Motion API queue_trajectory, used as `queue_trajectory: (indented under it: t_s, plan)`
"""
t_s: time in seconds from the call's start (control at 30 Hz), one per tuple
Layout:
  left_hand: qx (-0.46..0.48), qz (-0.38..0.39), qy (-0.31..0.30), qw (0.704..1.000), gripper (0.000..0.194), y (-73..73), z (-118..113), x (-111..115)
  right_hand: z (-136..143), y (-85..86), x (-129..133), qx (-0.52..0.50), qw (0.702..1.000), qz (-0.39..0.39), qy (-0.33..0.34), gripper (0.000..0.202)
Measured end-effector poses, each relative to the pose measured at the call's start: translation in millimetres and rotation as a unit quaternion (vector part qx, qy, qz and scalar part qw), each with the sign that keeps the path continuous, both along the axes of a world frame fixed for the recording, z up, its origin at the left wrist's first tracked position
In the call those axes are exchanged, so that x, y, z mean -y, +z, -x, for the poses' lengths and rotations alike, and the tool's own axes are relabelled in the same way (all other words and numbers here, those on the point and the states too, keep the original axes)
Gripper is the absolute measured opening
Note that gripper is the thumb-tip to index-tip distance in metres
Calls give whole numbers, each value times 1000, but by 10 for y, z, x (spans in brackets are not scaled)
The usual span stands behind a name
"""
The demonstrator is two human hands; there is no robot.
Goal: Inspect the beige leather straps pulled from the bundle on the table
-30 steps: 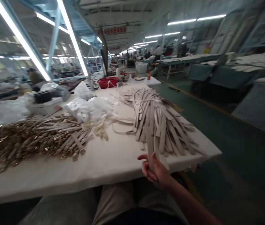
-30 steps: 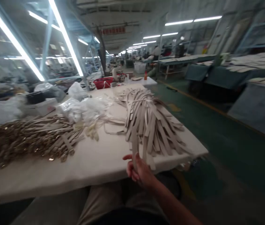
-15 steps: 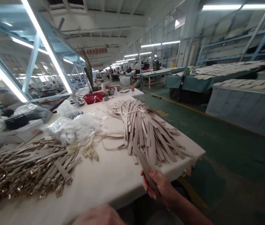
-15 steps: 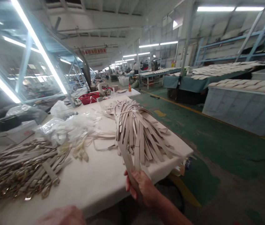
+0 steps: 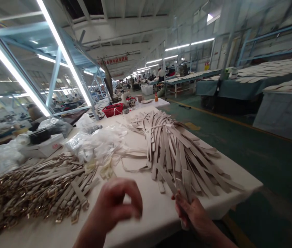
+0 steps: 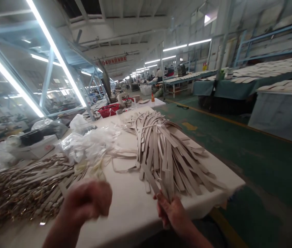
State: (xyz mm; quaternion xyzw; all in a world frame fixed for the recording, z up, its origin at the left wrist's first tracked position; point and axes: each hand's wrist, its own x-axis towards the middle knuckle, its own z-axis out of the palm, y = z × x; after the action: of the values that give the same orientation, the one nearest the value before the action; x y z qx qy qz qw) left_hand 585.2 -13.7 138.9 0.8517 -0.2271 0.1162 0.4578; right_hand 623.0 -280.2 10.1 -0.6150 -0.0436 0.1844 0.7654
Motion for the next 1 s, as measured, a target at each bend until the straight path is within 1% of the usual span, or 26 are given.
queue_trajectory:
  t_s: [0.03,0.07,0.1,0.13,0.17,0.2,0.27,0.33,0.4,0.47,0.53,0.63,0.77,0.87,1.0]
  plan:
    - [-23,-23,77,997,45,-18,-274,-52,-9,-44,-10,11,1000,16,4,58]
    - [-42,-54,181,981,46,-50,-558,-128,-13,-81,-19,21,999,31,7,59]
    - [-60,-101,289,950,44,-98,-837,-231,-15,-111,-26,28,999,44,12,61]
    - [-68,-127,340,929,36,-161,-1093,-355,-13,-134,-32,32,998,53,16,61]
    - [-76,-148,368,915,29,-235,-1318,-494,-9,-151,-37,33,998,58,19,61]
    - [-84,-168,401,897,27,-318,-1506,-637,-2,-162,-42,30,997,62,19,62]
    - [-99,-206,441,868,32,-490,-1779,-895,17,-171,-56,20,998,67,7,63]
    - [-114,-240,460,847,36,-646,-1958,-1077,41,-172,-74,14,997,75,-19,64]
    - [-126,-269,463,835,40,-768,-2097,-1176,64,-170,-91,13,996,82,-38,65]
    - [-138,-291,458,828,39,-853,-2219,-1224,84,-167,-103,12,995,86,-48,65]
    - [-155,-307,449,825,33,-907,-2314,-1257,99,-160,-109,7,994,91,-55,66]
    - [-183,-319,434,822,31,-948,-2370,-1316,113,-142,-111,6,993,99,-62,67]
    - [-186,-322,422,827,37,-963,-2333,-1382,123,-115,-111,13,993,95,-62,66]
    - [-185,-320,410,834,41,-967,-2319,-1381,128,-92,-114,23,993,95,-60,64]
    - [-203,-308,405,837,29,-960,-2337,-1323,134,-67,-116,32,992,99,-65,63]
